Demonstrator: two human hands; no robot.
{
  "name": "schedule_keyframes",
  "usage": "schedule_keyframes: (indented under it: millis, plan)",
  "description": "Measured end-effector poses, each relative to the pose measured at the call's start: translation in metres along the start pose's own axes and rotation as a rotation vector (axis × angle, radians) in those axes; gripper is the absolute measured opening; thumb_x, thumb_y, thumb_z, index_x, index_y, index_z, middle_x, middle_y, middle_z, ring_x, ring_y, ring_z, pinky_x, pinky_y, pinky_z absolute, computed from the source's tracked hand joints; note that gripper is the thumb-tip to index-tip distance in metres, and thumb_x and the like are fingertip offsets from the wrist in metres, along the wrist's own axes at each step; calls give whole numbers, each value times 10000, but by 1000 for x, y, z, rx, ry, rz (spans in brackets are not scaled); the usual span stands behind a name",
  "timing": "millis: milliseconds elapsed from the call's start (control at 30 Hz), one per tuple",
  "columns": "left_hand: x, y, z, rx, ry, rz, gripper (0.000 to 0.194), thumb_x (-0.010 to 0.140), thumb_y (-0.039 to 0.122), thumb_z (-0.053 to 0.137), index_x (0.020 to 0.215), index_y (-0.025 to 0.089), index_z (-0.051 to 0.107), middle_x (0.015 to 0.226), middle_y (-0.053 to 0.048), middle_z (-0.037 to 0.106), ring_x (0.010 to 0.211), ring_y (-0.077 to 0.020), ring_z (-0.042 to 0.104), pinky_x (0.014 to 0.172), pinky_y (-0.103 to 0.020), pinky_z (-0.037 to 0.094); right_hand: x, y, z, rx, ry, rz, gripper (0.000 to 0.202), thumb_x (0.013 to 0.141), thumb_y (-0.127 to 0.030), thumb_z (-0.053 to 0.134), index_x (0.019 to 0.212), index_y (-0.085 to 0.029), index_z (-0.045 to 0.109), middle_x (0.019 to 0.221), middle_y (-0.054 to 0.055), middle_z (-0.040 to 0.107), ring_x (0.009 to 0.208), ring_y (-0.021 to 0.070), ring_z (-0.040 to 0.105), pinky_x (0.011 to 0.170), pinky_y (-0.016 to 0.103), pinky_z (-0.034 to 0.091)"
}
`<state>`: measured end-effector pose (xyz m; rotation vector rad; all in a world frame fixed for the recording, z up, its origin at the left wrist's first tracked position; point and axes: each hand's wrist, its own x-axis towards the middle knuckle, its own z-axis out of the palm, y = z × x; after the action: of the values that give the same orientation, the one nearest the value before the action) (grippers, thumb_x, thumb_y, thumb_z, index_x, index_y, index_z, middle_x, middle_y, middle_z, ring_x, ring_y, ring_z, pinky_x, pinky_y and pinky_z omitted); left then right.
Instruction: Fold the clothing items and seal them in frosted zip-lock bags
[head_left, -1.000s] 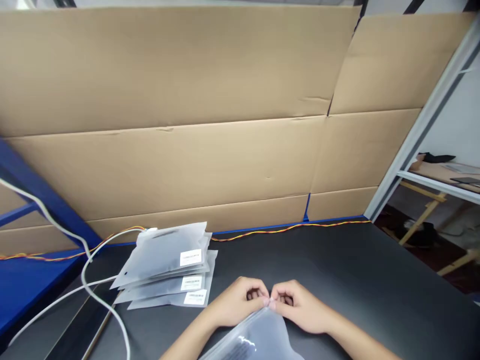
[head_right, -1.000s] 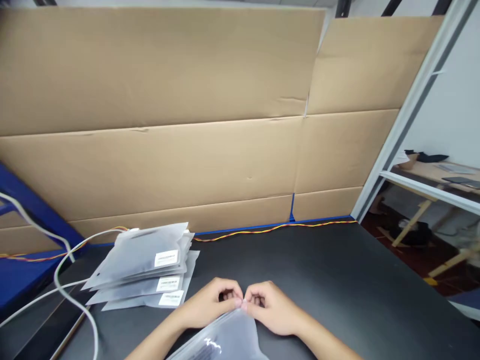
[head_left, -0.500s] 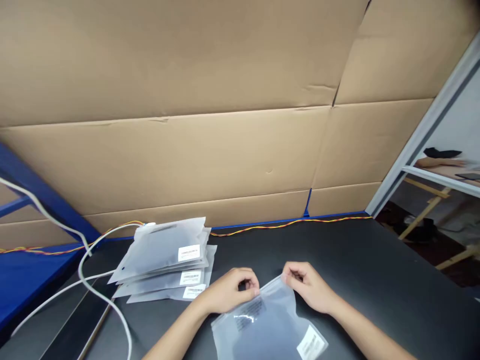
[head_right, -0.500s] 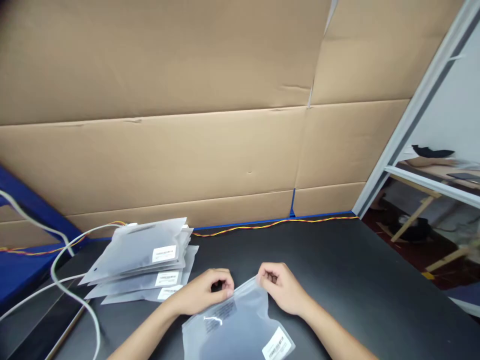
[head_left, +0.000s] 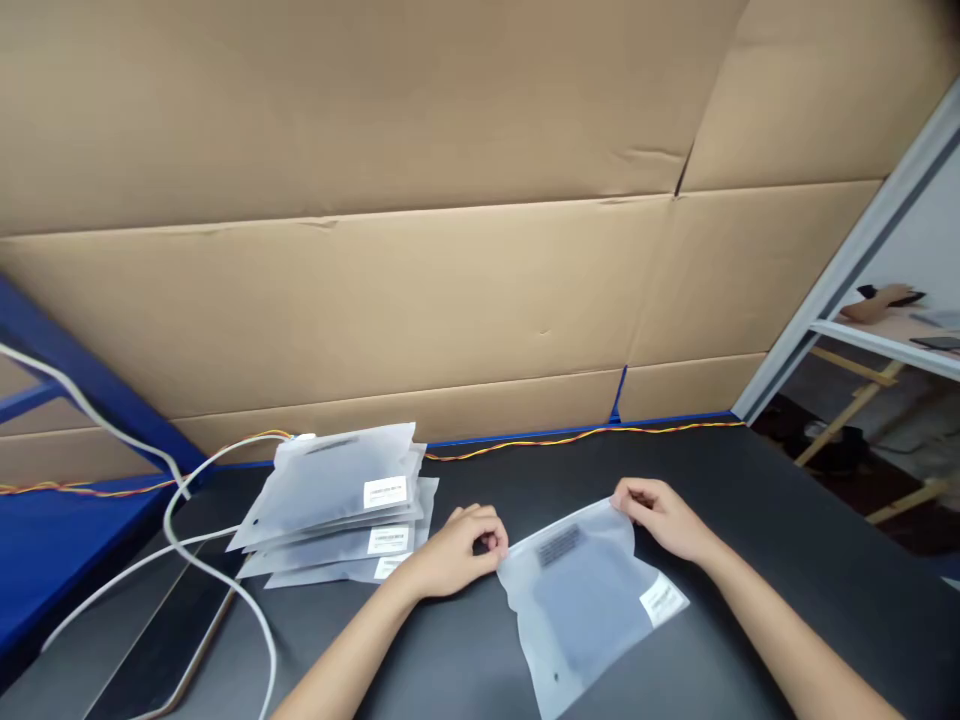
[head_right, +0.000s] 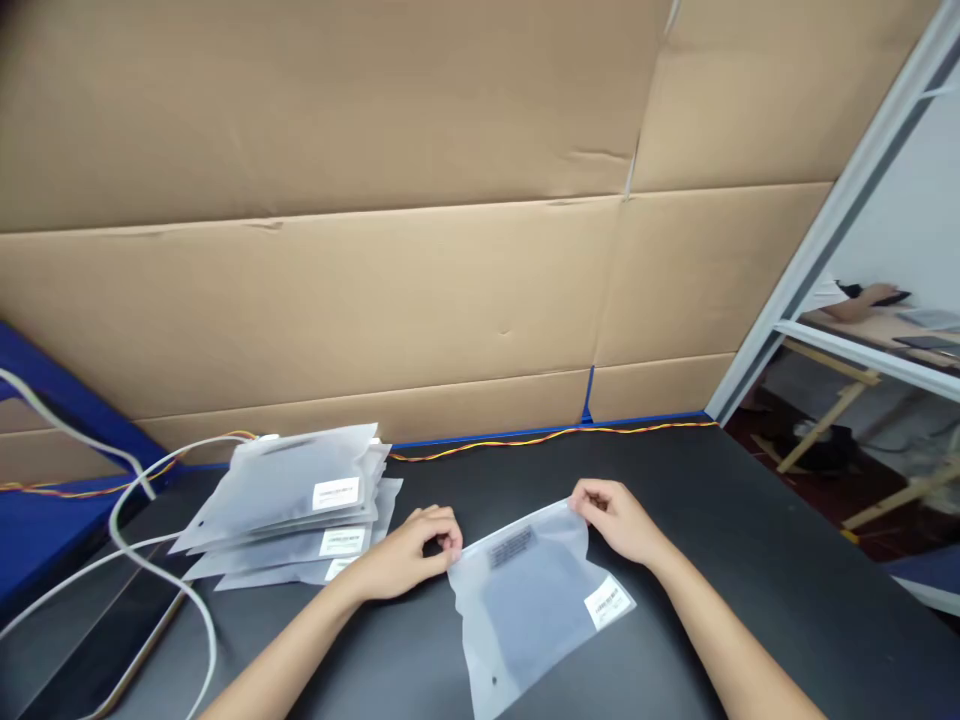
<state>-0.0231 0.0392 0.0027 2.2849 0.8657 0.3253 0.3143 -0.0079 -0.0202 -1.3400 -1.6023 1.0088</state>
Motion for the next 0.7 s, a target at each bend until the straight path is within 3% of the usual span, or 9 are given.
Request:
schedule_keyframes:
  millis: [167,300,400,533,700]
  plan:
    - [-2,2,6,15,46,5,127,938,270,530,864,222,622,880,7,597,866,-173,565,893,-319,405,-1,7,-5,-80,4,32,340,889,-463,546,683,-194,556,642,-32,508,621,142,469,597,265,377]
    - [-8,13,0,100,139,28,111,944,266,537,1017,248,619,974,-17,613,912,-195,582,835,-307,449,2,25,-38,-177,156,63,372,870,-524,522,677,-207,552,629,-20,517,616,160,478,593,277,385]
    - [-14,20,-18,242,211,99,130,948,229,526,1044,251,611,1001,-24,634,932,-207,591,873,-335,451,8,45,-78,-268,329,112,374,819,-547,532,672,-206,584,658,15,592,673,199,545,656,302,413]
    - [-33,17,-52,401,403,146,184,968,227,472,1086,240,613,1067,-56,638,993,-231,593,890,-368,468,20,74,-125,-399,595,251,371,736,-549,527,692,-201,648,628,53,660,662,256,609,637,335,418]
    - [-82,-11,-83,608,550,71,304,944,324,537,1242,267,564,1273,-75,586,1172,-283,544,987,-427,436,35,101,-152,-473,796,346,352,670,-513,571,700,-191,709,729,120,732,734,311,658,623,351,423]
